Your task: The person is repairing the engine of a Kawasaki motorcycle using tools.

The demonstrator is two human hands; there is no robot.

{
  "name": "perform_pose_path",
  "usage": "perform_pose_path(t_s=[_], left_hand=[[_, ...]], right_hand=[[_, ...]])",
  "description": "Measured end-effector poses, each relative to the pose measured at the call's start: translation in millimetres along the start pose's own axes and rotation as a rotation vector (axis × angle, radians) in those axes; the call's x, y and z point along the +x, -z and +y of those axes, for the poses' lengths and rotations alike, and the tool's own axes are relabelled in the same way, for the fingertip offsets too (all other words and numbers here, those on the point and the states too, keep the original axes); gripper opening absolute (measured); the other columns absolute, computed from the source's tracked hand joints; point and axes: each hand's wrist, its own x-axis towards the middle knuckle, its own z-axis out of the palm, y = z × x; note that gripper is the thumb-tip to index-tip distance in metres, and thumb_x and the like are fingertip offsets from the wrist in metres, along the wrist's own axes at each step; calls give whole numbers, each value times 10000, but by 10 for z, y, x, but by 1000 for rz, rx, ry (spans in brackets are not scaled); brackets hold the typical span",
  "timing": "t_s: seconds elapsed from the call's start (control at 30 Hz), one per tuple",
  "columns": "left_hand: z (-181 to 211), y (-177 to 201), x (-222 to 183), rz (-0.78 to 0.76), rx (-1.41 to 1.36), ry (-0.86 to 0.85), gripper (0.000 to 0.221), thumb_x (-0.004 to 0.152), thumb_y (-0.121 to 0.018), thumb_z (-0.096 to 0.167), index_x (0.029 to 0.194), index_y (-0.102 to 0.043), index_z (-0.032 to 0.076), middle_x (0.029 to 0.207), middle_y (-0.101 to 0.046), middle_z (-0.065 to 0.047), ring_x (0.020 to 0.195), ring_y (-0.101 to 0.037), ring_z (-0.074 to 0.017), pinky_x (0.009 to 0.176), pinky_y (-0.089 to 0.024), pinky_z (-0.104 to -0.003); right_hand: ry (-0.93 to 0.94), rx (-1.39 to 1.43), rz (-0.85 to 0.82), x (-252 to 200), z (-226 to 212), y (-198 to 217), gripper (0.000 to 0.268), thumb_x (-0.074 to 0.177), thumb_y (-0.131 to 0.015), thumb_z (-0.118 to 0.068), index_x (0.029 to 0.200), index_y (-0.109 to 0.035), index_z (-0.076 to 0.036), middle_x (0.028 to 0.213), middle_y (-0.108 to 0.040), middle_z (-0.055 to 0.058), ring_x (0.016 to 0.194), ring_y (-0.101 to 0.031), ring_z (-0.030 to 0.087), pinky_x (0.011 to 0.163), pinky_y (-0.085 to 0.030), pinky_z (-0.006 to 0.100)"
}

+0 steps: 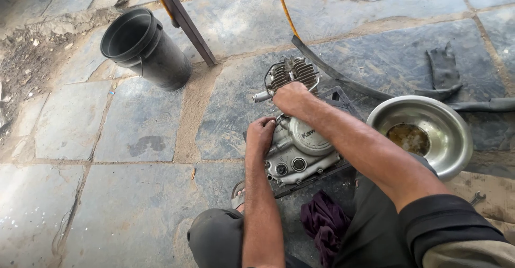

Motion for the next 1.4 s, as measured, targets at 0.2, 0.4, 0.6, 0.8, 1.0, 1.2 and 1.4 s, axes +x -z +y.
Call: perform_pose_path(t_s=[0.2, 0.4, 0.6, 0.8, 1.0, 1.2, 1.4], left_hand=[[244, 1, -156, -75, -35, 56, 274, 946, -643, 261, 1088, -774, 66, 1055, -797, -124, 928, -741, -217, 861, -569, -356], [260, 2, -198, -41, 148, 40, 293, 923, -637, 243, 1113, -740, 45, 1112, -758, -159, 1002, -733, -280, 902, -558, -410], [-2, -123, -33, 79, 321, -71, 345, 985, -610, 287, 1007, -752, -26, 1007, -734, -275, 954, -700, -453, 849, -543, -541], [89, -47, 15, -29, 287, 169, 366, 965, -660, 362, 959, -780, 17, 872, -803, -186, 698, -749, -268, 649, -615, -413], [67, -38, 8, -96, 92, 223, 296, 917, -644, 278, 1111, -785, 106, 968, -779, -89, 791, -747, -219, 737, -619, -378], [-15, -76, -41, 5, 67, -136, 302, 926, -610, 213, 1093, -771, 19, 1082, -745, -186, 996, -704, -317, 873, -532, -436], [110, -5, -131, 79, 100, -41, 317, 848, -634, 241, 1036, -774, 27, 977, -770, -198, 939, -753, -352, 878, -564, -440]], right_hand=[[30, 65, 132, -69, -10, -26, 176, 930, -737, -112, 1099, -748, -61, 1062, -722, 127, 953, -713, 219, 790, -636, 379], [157, -71, 344, 16, -230, 25, 252, 832, -800, -81, 1078, -753, -50, 1087, -655, 128, 897, -661, 180, 755, -640, 258], [289, -125, 355, 121, -493, -8, 237, 785, -837, -113, 1014, -786, -139, 1057, -671, 78, 927, -663, 164, 770, -628, 270], [300, -178, 371, 258, -375, -75, 137, 834, -823, -195, 967, -799, -170, 1027, -733, 52, 941, -700, 152, 753, -620, 308], [107, -69, 41, 114, -74, -20, 196, 924, -781, -199, 1088, -731, -103, 1035, -743, 115, 882, -732, 139, 702, -640, 286], [51, 2, 41, -48, -60, 19, 187, 914, -750, -145, 1093, -749, -90, 1074, -738, 97, 948, -716, 192, 777, -613, 363], [188, -63, 334, 143, -288, -34, 154, 869, -763, -104, 1020, -789, -93, 1068, -696, 103, 937, -723, 191, 742, -650, 318]])
